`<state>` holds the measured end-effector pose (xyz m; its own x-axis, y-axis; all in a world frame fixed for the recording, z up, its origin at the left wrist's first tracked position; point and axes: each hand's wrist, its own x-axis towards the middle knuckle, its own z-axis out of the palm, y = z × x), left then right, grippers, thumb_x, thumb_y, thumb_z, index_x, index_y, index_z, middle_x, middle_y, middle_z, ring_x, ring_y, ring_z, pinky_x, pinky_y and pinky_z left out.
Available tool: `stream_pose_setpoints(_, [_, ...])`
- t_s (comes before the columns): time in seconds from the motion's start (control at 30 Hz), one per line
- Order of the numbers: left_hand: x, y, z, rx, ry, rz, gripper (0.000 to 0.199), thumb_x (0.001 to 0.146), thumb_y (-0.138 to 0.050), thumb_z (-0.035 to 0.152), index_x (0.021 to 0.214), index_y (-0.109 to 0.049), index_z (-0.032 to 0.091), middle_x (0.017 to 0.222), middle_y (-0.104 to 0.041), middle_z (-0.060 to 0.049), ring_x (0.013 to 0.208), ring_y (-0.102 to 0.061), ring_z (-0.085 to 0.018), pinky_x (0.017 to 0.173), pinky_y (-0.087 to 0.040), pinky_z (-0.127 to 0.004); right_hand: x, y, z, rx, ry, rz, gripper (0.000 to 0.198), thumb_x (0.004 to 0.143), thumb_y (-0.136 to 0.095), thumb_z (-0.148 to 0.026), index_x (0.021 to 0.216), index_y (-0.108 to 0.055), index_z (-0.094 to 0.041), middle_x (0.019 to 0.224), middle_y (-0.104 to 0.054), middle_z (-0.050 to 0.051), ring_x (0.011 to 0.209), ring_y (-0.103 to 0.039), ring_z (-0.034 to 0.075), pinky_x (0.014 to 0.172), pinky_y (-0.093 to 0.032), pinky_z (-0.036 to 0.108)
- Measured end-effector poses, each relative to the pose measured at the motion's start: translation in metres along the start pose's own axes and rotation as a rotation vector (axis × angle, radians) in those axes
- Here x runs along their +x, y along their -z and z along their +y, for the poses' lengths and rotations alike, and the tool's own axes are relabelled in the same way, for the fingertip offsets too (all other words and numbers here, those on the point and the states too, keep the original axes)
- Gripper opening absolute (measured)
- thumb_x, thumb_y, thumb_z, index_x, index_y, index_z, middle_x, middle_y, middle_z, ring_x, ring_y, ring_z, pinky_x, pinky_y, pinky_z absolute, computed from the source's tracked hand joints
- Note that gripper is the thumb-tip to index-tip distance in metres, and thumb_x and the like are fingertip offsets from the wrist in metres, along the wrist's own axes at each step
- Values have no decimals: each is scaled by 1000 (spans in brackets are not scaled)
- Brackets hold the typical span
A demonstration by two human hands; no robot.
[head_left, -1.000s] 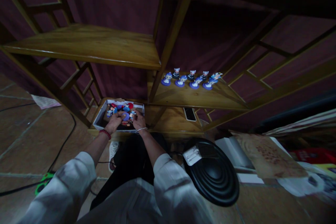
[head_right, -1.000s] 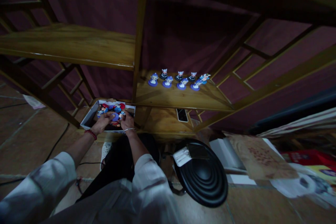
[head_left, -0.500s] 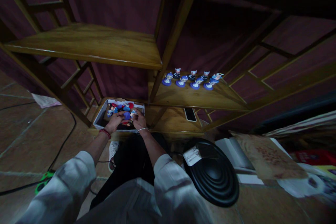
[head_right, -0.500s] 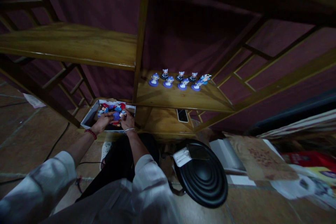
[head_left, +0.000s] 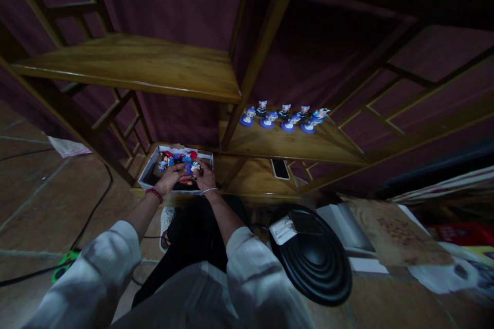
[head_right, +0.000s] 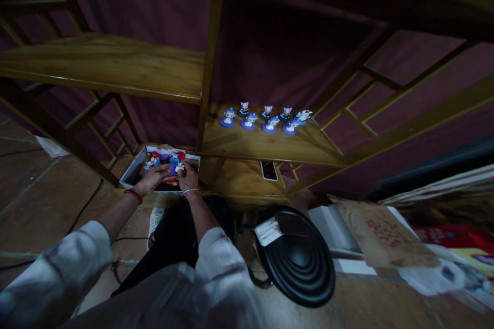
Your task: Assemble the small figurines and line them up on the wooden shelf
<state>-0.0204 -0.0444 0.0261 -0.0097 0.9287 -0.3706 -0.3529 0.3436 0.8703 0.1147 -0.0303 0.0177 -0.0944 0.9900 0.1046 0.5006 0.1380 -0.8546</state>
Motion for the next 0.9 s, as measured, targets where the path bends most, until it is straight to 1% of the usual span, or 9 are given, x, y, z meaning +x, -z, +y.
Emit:
stream_pose_setpoints(0.1, [1, 1, 0, 7, -1, 2, 28, 66, -63, 7, 94, -64, 7, 80, -68, -7, 73, -64, -16, 72, -54, -28, 1, -2, 1, -10, -20, 3, 33, 77, -53, -18, 110, -57, -21, 104, -63, 4, 92, -59, 14, 85, -43, 23])
stream_pose_setpoints(0.33, [4, 3, -3, 16, 2, 60, 24, 67, -64, 10, 91, -64, 8, 79, -67, -7, 69, -64, -15, 68, -54, -27, 0, -3, 1, -44, -65, 4, 31, 78, -53, -21, 109, -58, -23, 100, -65, 2, 89, -60, 13, 84, -44, 23])
stream_pose_setpoints(0.6, [-1, 2, 2, -10, 36, 19, 27, 70, -61, 8, 97, -62, 10, 83, -66, -7, 71, -64, -13, 69, -54, -24, 0, 0, -3, -108, -104, -32, 32, 79, -51, -19, 110, -57, -21, 100, -64, 3, 90, -59, 14, 84, -43, 23])
stream_pose_setpoints(0.77, [0, 4, 3, -1, 58, -20, 33, 71, -61, 10, 104, -58, 11, 79, -66, -6, 64, -63, -13, 63, -54, -25, 1, 0, -3, -106, -116, -39, 33, 79, -51, -20, 111, -57, -22, 99, -65, 2, 88, -60, 14, 82, -43, 23])
stream_pose_setpoints(0.9, [3, 6, 0, -4, 63, -31, 31, 71, -62, 12, 102, -58, 10, 73, -64, -5, 60, -62, -12, 57, -53, -24, 0, -1, -2, -88, -108, -17, 31, 79, -52, -20, 109, -58, -22, 98, -65, 3, 88, -60, 15, 82, -44, 24])
